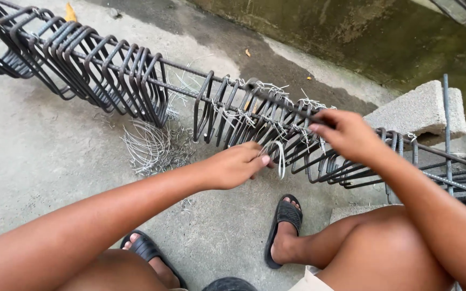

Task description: Tie steel rebar stirrups to longitudinal bars using wire and a manual twisting tool

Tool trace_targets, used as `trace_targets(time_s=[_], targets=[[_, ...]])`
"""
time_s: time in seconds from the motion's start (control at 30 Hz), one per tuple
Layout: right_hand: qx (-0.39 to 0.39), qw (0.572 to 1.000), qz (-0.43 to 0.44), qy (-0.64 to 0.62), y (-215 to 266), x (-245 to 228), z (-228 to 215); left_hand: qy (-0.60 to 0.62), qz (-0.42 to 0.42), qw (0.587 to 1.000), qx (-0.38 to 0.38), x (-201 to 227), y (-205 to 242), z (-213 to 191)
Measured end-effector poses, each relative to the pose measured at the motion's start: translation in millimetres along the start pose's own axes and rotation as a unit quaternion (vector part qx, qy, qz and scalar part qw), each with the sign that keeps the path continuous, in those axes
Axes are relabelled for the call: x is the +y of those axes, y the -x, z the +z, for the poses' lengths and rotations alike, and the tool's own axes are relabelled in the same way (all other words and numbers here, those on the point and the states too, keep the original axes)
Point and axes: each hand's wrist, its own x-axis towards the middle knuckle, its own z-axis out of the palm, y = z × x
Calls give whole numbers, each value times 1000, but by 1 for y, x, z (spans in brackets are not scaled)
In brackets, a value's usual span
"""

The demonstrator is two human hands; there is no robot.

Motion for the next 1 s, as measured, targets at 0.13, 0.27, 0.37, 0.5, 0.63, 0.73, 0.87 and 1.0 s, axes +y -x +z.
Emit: trace_targets(time_s=[0.13, 0.27, 0.37, 0.5, 0.63, 0.73, 0.87, 1.0], targets=[[69, 997, -8, -26, -8, 53, -8, -75, -73, 989, -101, -23, 5, -5], [113, 993, 26, -2, -9, 70, -11, -115, -106, 978, -140, -26, 8, -9], [59, 995, 58, 48, -7, 67, -6, -122, -122, 974, -146, -25, 1, -8], [-44, 982, 121, 140, -10, 63, 4, -137, -136, 968, -160, -19, -2, -5], [-27, 981, 137, 137, -7, 60, -2, -142, -131, 965, -176, -33, -11, 0], [-4, 982, 141, 125, -10, 66, -1, -142, -142, 964, -177, -33, -8, -2], [-104, 966, 154, 178, -15, 69, -5, -142, -149, 963, -176, -37, -11, -4], [-135, 960, 170, 178, -16, 63, -11, -138, -165, 962, -170, -28, -3, -9]])
